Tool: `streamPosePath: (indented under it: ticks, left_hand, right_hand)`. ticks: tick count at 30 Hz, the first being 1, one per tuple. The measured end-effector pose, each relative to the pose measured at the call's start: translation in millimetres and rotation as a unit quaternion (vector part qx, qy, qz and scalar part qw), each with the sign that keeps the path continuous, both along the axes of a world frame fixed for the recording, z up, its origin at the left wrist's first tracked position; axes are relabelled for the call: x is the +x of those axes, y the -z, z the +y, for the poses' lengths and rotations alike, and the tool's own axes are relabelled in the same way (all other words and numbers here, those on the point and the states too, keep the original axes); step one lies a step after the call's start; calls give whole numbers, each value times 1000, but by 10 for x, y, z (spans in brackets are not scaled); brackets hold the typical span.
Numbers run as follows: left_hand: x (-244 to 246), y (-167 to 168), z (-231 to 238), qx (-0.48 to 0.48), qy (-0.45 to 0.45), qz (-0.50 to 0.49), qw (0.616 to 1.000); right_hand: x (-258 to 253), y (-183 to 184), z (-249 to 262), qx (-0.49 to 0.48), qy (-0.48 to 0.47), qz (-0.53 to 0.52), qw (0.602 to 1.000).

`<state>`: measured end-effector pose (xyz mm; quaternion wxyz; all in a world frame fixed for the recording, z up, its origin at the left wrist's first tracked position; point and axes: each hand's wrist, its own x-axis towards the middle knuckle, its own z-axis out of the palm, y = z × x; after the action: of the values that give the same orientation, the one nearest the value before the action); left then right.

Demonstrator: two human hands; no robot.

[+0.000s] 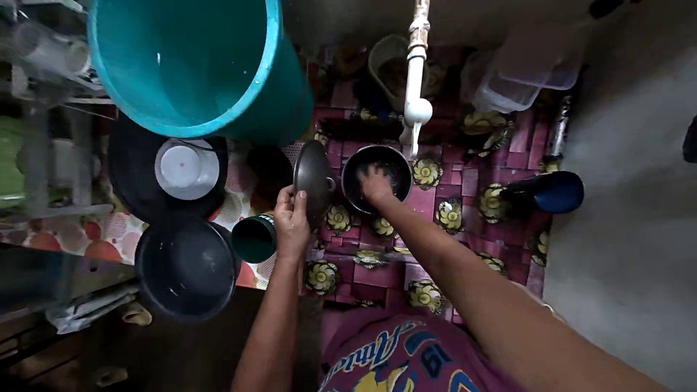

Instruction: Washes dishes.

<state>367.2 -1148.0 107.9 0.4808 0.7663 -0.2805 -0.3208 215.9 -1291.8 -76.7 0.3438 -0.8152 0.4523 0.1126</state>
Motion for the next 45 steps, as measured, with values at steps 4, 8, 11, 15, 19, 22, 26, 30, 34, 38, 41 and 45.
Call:
streamPosePath:
  ticks: [4,8,11,15,19,22,26,30,34,38,41,45]
  left_hand:
    - [-31,5,-33,-6,-2,4,1000]
    - [-26,-26,-61,-8,2,7,1000]
    - [-22,-31,-30,-11,-12,18,1000]
    - [8,16,1,-10,-25,20,999]
    - [34,35,29,3,-37,20,999]
    - [47,67,34,2,-34,27,999]
    - [52,64,77,13,-43,23,999]
    - [20,88,71,28,-43,24,998]
    - [18,75,84,19,-50,31,998]
    - [6,95,89,4,-43,29,999]
    - [-7,94,85,1,-41,33,999]
    - [-6,99,114,-3,-38,31,999]
  right_hand:
    - [-87,115,-126,-35,60,-25,997]
    - [2,116,-55,-31,16,-16,999]
    - [-13,211,-95,-61,88,-29,994]
    - [47,210,-63,-35,-24,-35,998]
    - [-18,105,-126,-38,139,-13,990]
    - [-32,-30,51,20,23,44,999]
    - [34,-136,39,96,-17,60,993]
    - [231,-235,-246,146,54,-68,985]
    - [270,-111,-358,150,473,-243,834]
    - [228,-170,-61,279,453,-280,799]
    - [113,-190,-15,333,352,-265,833]
    - [82,-37,-156,322,478,-318,753]
